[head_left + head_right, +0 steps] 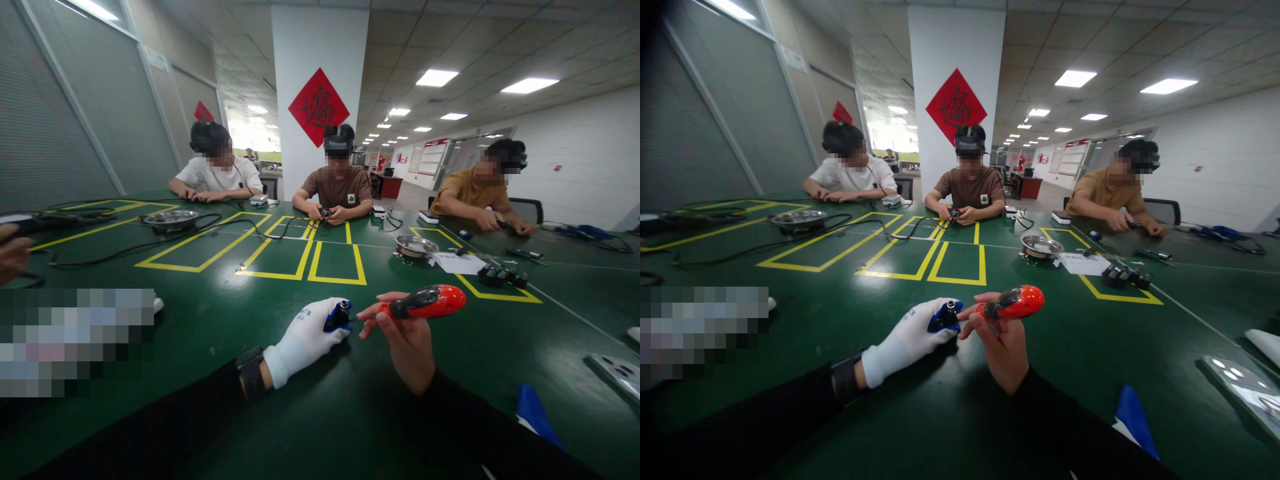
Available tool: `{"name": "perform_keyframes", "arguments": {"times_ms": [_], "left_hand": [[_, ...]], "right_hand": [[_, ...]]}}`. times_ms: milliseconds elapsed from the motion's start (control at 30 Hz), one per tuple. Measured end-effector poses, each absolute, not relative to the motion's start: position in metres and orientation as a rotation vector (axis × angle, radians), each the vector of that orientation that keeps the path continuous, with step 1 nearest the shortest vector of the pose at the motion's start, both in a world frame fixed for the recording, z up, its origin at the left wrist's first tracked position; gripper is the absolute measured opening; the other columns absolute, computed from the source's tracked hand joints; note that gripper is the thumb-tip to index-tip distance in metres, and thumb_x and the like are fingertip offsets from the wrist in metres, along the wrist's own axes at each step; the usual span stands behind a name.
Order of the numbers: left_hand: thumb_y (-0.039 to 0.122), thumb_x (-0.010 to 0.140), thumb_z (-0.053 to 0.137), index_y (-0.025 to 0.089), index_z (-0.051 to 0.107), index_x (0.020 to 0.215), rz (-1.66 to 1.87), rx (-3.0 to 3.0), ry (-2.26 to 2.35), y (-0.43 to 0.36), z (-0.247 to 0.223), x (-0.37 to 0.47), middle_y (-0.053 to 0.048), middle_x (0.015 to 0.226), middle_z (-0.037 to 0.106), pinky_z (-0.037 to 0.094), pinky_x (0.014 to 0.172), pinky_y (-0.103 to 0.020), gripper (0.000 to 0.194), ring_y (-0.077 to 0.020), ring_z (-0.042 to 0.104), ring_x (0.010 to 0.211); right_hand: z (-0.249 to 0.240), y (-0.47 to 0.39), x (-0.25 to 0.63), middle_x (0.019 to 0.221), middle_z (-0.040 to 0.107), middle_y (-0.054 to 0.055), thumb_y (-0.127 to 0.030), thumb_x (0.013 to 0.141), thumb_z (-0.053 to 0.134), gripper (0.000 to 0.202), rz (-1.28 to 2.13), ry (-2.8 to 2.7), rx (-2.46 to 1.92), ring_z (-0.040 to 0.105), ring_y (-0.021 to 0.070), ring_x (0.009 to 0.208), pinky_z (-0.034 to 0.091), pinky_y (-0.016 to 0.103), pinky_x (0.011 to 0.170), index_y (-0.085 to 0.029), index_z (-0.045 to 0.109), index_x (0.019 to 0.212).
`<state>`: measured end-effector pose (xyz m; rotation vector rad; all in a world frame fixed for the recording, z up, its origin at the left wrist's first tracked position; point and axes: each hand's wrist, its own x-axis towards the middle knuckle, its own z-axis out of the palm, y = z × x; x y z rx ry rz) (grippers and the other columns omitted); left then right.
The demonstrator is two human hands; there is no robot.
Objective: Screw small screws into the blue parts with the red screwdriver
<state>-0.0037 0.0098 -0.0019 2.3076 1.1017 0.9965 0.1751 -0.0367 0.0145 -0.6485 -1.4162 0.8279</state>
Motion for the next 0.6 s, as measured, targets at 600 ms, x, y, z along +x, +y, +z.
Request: {"name": "perform_keyframes", "arguments": {"times_ms": [600], "left_hand": [[0.033, 0.077, 0.067, 0.021, 0.057, 0.120, 0.976, 2.257, 1.044, 0.0095, -0.0025, -0.0054, -0.005, 0.114, 0.065, 0.046, 0.095, -0.034, 0.046, -0.0216, 0.061, 0.105]], "right_hand": [[0.0107, -0.0364, 0.1769, 0.083, 0.068, 0.000, -0.027, 0.093, 0.050, 0.018, 0.731, -1.477, -0.654, 0.064, 0.0142, 0.060, 0.051, 0.033, 0.062, -0.023, 0.047, 0.110]]}}
